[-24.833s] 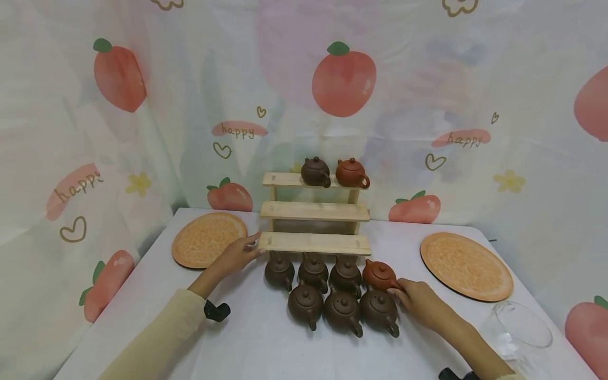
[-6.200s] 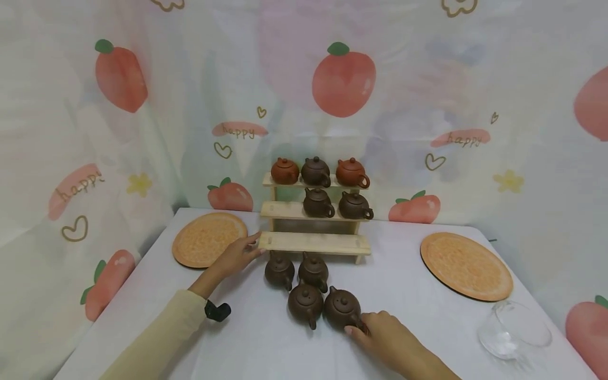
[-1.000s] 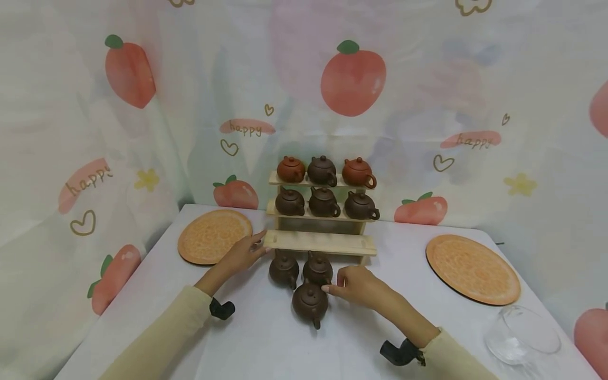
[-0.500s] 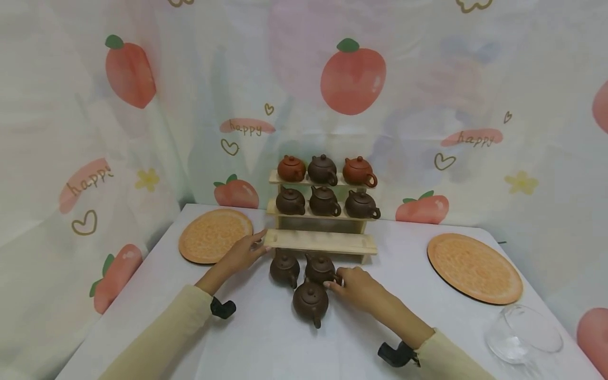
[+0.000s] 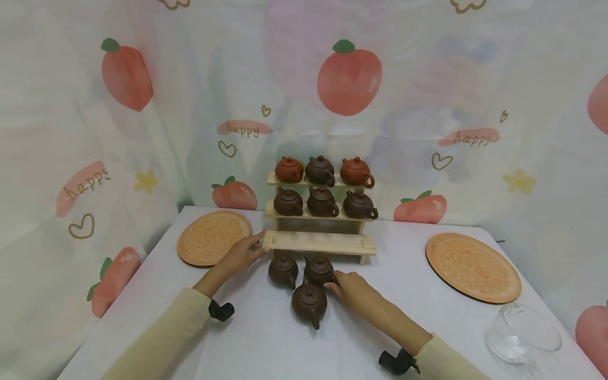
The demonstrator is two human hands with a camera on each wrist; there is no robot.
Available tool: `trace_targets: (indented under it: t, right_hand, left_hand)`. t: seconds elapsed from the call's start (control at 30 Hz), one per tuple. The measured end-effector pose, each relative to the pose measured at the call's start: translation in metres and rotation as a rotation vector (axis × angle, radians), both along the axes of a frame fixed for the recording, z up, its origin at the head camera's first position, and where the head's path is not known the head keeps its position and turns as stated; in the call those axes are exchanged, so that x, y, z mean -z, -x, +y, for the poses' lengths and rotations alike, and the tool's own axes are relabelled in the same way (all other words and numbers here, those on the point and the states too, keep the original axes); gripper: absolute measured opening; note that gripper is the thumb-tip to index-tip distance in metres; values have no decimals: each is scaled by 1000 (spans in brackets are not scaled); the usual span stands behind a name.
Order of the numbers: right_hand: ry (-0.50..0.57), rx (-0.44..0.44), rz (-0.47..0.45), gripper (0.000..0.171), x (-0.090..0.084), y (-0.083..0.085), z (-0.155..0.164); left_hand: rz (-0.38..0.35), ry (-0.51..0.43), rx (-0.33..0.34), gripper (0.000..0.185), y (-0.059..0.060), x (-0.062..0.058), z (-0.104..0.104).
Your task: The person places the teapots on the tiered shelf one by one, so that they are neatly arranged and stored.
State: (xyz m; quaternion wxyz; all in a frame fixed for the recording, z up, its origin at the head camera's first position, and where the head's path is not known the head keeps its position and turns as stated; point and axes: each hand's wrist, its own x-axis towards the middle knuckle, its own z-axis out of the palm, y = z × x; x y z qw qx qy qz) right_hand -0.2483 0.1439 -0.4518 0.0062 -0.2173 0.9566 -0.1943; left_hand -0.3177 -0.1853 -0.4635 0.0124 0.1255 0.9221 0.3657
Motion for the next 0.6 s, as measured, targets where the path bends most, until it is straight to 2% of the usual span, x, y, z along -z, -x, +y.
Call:
trace_targets:
  t: [0.23, 0.6]
  right_hand:
    - [38, 16, -7, 22, -1, -10, 18]
    - [102, -42, -42, 22, 1, -19, 63]
  left_hand:
    - [-5, 1, -1, 65, 0, 2, -1]
    - [1, 16, 0, 65, 1, 3, -1]
